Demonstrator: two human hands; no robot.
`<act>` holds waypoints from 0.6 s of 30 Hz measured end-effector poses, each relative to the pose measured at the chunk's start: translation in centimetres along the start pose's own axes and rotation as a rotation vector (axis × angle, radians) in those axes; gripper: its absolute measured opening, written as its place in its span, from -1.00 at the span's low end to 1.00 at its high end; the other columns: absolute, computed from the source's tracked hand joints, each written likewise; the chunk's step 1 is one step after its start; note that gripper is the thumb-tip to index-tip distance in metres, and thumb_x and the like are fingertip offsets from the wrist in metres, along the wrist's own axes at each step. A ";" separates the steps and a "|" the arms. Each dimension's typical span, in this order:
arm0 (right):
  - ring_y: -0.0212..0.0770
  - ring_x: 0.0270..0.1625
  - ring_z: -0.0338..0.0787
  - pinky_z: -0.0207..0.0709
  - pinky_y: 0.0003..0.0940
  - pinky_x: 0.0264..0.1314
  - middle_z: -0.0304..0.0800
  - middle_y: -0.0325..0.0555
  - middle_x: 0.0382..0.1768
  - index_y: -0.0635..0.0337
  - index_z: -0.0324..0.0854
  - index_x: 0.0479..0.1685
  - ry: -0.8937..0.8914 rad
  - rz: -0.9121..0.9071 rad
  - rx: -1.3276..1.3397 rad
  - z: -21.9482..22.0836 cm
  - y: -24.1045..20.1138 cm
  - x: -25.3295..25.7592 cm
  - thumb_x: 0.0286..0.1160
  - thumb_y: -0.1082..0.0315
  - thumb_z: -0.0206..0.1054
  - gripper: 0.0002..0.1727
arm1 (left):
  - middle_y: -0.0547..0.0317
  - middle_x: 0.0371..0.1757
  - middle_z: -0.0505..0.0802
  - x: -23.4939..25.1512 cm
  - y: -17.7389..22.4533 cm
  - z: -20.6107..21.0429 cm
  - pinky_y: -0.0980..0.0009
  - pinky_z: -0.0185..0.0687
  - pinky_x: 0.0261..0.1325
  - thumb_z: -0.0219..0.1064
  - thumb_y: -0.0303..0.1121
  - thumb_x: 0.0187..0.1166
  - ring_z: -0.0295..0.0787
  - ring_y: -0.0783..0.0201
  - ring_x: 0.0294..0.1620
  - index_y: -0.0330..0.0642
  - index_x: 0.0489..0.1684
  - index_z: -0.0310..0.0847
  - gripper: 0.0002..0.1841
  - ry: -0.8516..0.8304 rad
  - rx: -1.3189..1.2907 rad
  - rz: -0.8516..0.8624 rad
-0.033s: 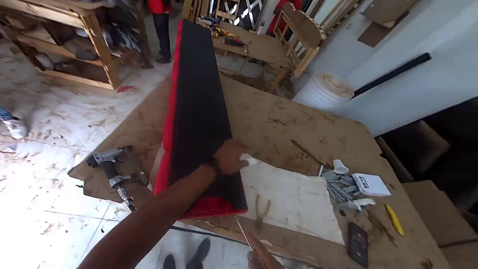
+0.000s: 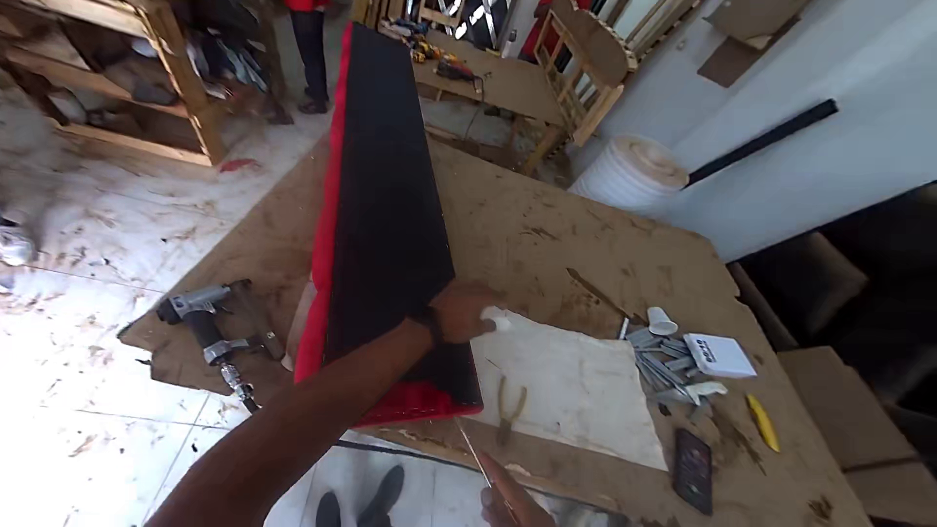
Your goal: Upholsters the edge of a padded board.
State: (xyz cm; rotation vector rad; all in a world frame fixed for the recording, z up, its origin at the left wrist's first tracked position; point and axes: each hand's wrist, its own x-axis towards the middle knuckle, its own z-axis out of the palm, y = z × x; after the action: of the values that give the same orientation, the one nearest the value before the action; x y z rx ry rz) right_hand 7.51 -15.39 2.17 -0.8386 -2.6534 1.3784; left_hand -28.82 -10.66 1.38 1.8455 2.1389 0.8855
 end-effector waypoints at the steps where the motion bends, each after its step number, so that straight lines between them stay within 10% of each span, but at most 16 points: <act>1: -0.34 -0.11 0.82 0.78 -0.24 0.02 0.85 -0.21 0.07 -0.14 0.47 0.71 0.016 0.005 -0.049 0.3 -0.3 0.3 0.83 0.10 0.11 -0.49 | 0.39 0.41 0.78 1.2 0.4 1.9 -0.15 0.02 0.84 0.35 0.06 0.54 0.39 0.22 0.71 0.30 0.34 0.72 -0.59 -0.096 0.016 0.045; 4: -0.34 -0.24 0.72 0.70 -0.28 -0.20 0.77 -0.24 -0.12 -0.23 0.50 0.69 0.055 0.019 -0.219 1.2 -1.6 1.4 0.79 0.14 0.11 -0.50 | 0.27 0.02 0.91 2.4 0.2 5.7 -0.29 0.16 0.73 0.25 0.12 0.60 0.76 0.17 0.30 0.17 0.09 0.82 -0.63 -0.328 0.130 0.061; 6: -0.40 -0.28 0.71 0.69 -0.36 -0.31 0.74 -0.27 -0.08 -0.29 0.52 0.67 0.071 0.039 -0.275 2.5 -2.4 1.9 0.75 0.16 0.15 -0.49 | 0.09 -0.27 0.87 2.1 0.0 6.6 -0.24 0.61 0.19 0.14 0.22 0.62 0.84 0.01 -0.08 -0.02 -0.23 0.80 -0.49 -0.448 0.240 0.043; 8: -0.45 -0.32 0.69 0.68 -0.43 -0.38 0.74 -0.29 -0.03 -0.28 0.53 0.67 0.094 0.040 -0.246 4.4 -3.0 2.4 0.73 0.20 0.17 -0.48 | 0.00 -0.34 0.82 2.5 0.0 6.7 -0.21 0.66 -0.16 0.12 0.24 0.61 0.81 -0.09 -0.19 -0.08 -0.34 0.74 -0.45 -0.509 0.255 0.007; 18: -0.48 -0.38 0.61 0.61 -0.47 -0.50 0.63 -0.28 -0.05 -0.40 0.62 0.55 0.070 0.104 -0.123 5.0 -4.4 0.9 0.68 0.14 0.26 -0.54 | 0.06 -0.40 0.79 2.8 -0.5 6.5 -0.19 0.59 -0.25 0.08 0.27 0.59 0.79 -0.06 -0.24 0.02 -0.37 0.74 -0.46 -0.544 0.286 -0.010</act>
State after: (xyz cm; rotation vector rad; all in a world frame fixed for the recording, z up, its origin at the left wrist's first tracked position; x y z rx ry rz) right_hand 3.43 -20.78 2.33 -1.0304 -2.6987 1.1913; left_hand -26.59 -5.98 -3.45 1.9098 1.9824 0.0449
